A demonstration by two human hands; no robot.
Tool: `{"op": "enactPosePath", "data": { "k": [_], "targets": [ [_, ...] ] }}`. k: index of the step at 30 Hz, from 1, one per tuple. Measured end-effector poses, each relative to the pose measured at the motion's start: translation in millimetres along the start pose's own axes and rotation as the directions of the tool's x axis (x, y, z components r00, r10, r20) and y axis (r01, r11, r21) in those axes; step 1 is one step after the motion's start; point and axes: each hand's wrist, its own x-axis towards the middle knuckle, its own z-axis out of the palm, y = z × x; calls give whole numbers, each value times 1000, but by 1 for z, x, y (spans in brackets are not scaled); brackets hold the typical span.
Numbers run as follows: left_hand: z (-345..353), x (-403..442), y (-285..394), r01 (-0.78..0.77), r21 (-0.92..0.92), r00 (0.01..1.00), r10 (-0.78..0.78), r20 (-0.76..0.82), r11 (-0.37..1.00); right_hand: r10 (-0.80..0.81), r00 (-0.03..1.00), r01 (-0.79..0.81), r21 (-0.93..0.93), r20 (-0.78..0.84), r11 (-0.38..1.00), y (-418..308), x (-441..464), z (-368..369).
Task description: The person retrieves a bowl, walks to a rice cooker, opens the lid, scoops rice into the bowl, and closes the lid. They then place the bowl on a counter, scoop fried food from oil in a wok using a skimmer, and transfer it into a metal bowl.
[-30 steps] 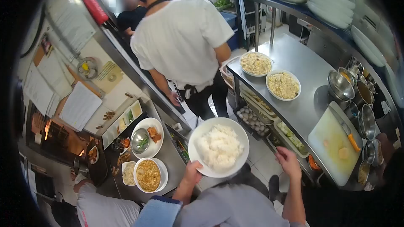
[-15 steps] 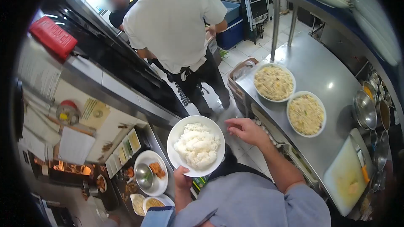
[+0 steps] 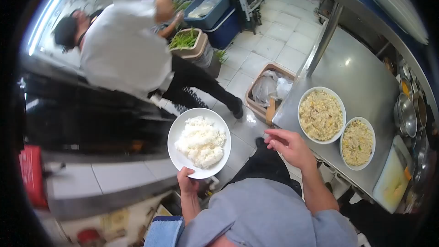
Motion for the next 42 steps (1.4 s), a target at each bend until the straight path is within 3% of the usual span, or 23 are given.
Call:
{"op": "enactPosePath", "data": {
  "k": [6,7,10,16,19,24,27,30,34,37,40,42],
  "targets": [
    [26,128,24,196,40,964,-200,175,980,69,995,-58,153,-72,987,1,94,11],
    [29,144,31,225,93,964,-235,124,970,84,994,-70,183,-67,981,-2,116,13],
    [63,183,56,157,56,979,-163,122,986,22,999,-16,158,-42,987,-16,185,17],
    [76,301,93,128,173,969,-160,186,977,-48,999,47,152,0,987,-26,309,29],
    [79,376,108,132,261,952,-195,235,956,-41,998,47,118,-57,992,-19,366,35],
    [124,499,128,141,404,847,-322,423,904,22,975,12,151,-222,988,-21,434,37],
    [167,557,128,181,459,746,-426,513,870,-2,914,3,3,-406,1000,-33,457,26],
    [215,605,111,242,527,602,-552,576,814,118,827,-109,49,-550,993,-25,479,4],
    [292,649,72,249,527,497,-574,651,813,113,726,-24,139,-678,990,-7,512,-43],
    [353,685,48,202,642,408,-659,632,740,127,762,-14,180,-635,983,2,530,-97],
    [406,706,42,118,738,405,-711,575,665,186,745,-116,150,-641,982,-4,548,-140],
    [446,726,39,105,745,380,-719,582,659,178,744,-98,157,-644,983,-12,567,-174]
  ]
}}
